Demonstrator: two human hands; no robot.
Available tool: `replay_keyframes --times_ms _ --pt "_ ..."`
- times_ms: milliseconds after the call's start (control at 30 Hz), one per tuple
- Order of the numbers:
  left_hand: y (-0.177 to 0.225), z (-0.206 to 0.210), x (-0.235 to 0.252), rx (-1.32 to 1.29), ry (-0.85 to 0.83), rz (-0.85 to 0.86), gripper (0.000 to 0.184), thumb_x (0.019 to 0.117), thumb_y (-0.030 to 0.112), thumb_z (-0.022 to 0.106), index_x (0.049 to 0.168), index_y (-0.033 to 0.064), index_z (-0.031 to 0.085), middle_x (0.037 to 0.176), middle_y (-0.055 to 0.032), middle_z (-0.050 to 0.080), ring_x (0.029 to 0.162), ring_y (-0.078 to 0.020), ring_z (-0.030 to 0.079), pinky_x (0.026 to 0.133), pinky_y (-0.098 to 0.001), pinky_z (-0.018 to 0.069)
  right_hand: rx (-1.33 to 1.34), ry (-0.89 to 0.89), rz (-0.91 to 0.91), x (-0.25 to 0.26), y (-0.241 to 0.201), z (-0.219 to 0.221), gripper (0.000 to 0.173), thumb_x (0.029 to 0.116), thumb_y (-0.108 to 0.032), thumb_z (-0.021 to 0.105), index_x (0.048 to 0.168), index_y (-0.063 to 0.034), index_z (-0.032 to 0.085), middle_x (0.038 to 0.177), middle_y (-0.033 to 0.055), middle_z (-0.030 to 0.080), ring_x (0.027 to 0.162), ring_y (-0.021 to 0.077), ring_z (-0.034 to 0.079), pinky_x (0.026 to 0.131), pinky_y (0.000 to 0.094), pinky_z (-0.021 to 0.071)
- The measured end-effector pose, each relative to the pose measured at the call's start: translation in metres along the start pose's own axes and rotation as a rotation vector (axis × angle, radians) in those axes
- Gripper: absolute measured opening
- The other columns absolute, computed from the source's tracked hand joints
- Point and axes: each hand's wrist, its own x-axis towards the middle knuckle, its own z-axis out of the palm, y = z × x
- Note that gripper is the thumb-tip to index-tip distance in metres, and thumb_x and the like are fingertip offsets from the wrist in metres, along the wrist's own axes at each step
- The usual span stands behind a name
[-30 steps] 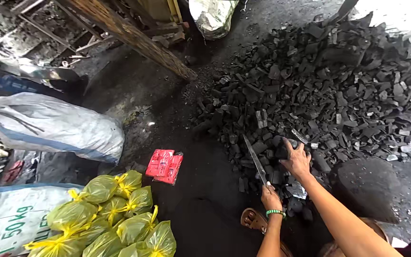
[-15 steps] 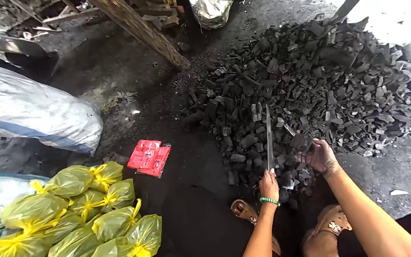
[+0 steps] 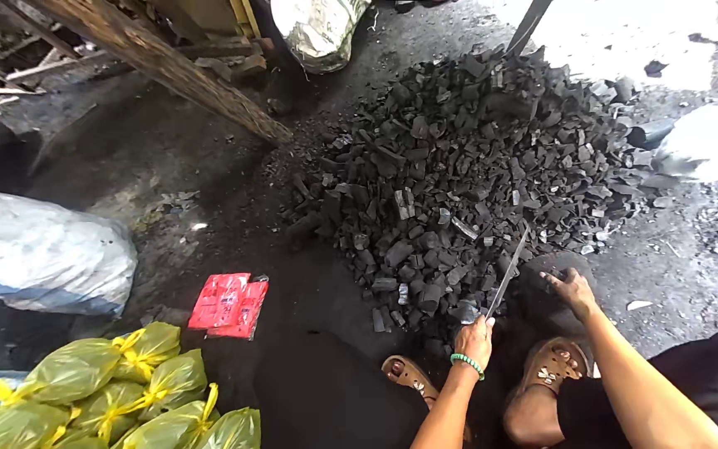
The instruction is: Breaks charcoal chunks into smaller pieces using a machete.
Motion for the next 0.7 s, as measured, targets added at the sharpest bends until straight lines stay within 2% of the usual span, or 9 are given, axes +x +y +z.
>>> replay_keyframes --times_ms 100,233,333,367,433,500,567,633,700 --pt "0.016 0.003 -0.002 0.052 -0.028 0.015 0.047 0.1131 0.032 0.033 0.13 -0.0022 0.061 0.116 -0.0242 0.069 0.112 -0.0374 0.067 0.1 -0.0545 0.0491 0.27 0.04 0.038 -0.003 0.009 0.006 0.061 0.0973 -0.03 0.073 0.141 0.0018 0.045 0.116 0.0308 0.065 0.092 0.0408 0.069 0.081 0.0558 0.0562" --pt "0.06 -0.01 -0.014 0.063 0.066 0.106 0.044 0.1124 0.029 0.038 0.126 -0.0045 0.063 0.108 -0.0253 0.07 0.104 -0.0391 0.069 0.094 -0.0553 0.0515 0.407 -0.11 -0.032 -0.006 0.014 0.006 0.047 0.1047 -0.019 0.061 0.145 0.0002 0.048 0.128 0.0311 0.061 0.104 0.0423 0.066 0.089 0.0574 0.054" --pt "0.075 -0.003 -0.018 -0.086 0.469 0.472 0.032 0.1058 0.017 0.052 0.1 -0.0101 0.069 0.075 -0.022 0.068 0.07 -0.0351 0.069 0.067 -0.0497 0.0566 0.407 -0.192 -0.039 -0.012 0.011 0.003 0.042 0.108 -0.014 0.051 0.149 -0.003 0.047 0.127 0.0286 0.063 0.103 0.038 0.067 0.09 0.0533 0.0545" --pt "0.078 0.001 -0.016 -0.14 0.594 0.604 0.03 0.1043 0.016 0.053 0.096 -0.0089 0.068 0.067 -0.0174 0.064 0.059 -0.0295 0.065 0.058 -0.044 0.0549 0.428 -0.192 -0.018 -0.016 0.009 0.002 0.043 0.108 -0.013 0.05 0.149 -0.0031 0.046 0.126 0.0279 0.063 0.102 0.0366 0.067 0.089 0.0519 0.0547" --pt "0.081 0.006 -0.01 -0.213 0.702 0.765 0.03 0.1045 0.017 0.05 0.095 -0.0072 0.065 0.062 -0.0108 0.06 0.051 -0.0209 0.06 0.052 -0.0352 0.0529 0.444 -0.163 0.01 -0.018 0.008 -0.001 0.042 0.1065 -0.01 0.053 0.147 -0.0006 0.046 0.123 0.0285 0.065 0.098 0.0365 0.069 0.086 0.0514 0.0561" --pt "0.069 0.017 -0.003 -0.181 0.642 0.731 0.029 0.1044 0.015 0.051 0.1 -0.0087 0.066 0.067 -0.0135 0.064 0.058 -0.0245 0.065 0.059 -0.0377 0.0572 0.408 -0.122 -0.011 -0.018 0.008 -0.003 0.043 0.1026 -0.007 0.06 0.142 0.0021 0.044 0.118 0.0292 0.064 0.094 0.0385 0.07 0.082 0.0534 0.0576" --pt "0.047 0.024 0.0 0.023 0.33 0.394 0.034 0.1078 0.02 0.049 0.116 -0.0085 0.067 0.089 -0.0249 0.072 0.084 -0.0382 0.073 0.08 -0.0502 0.0588 0.382 -0.099 -0.029 -0.017 0.007 -0.004 0.044 0.1006 -0.006 0.063 0.14 0.0035 0.045 0.116 0.0295 0.064 0.092 0.0389 0.069 0.082 0.0544 0.0569" --pt "0.034 0.024 0.012 0.249 -0.142 -0.042 0.046 0.1133 0.031 0.033 0.144 0.0018 0.052 0.127 -0.0251 0.066 0.12 -0.0404 0.064 0.103 -0.056 0.0485 0.371 -0.085 -0.029 -0.015 0.009 -0.003 0.044 0.1 -0.007 0.065 0.139 0.0032 0.046 0.116 0.0289 0.065 0.091 0.0388 0.07 0.082 0.0549 0.0574" --pt "0.029 0.027 0.015 0.295 -0.243 -0.157 0.048 0.1137 0.034 0.029 0.145 0.0037 0.051 0.132 -0.0236 0.064 0.124 -0.0395 0.062 0.103 -0.0566 0.0474 0.383 -0.079 -0.012 -0.013 0.011 -0.002 0.043 0.1006 -0.007 0.064 0.139 0.0022 0.047 0.117 0.0283 0.064 0.089 0.0376 0.07 0.08 0.0538 0.0574"
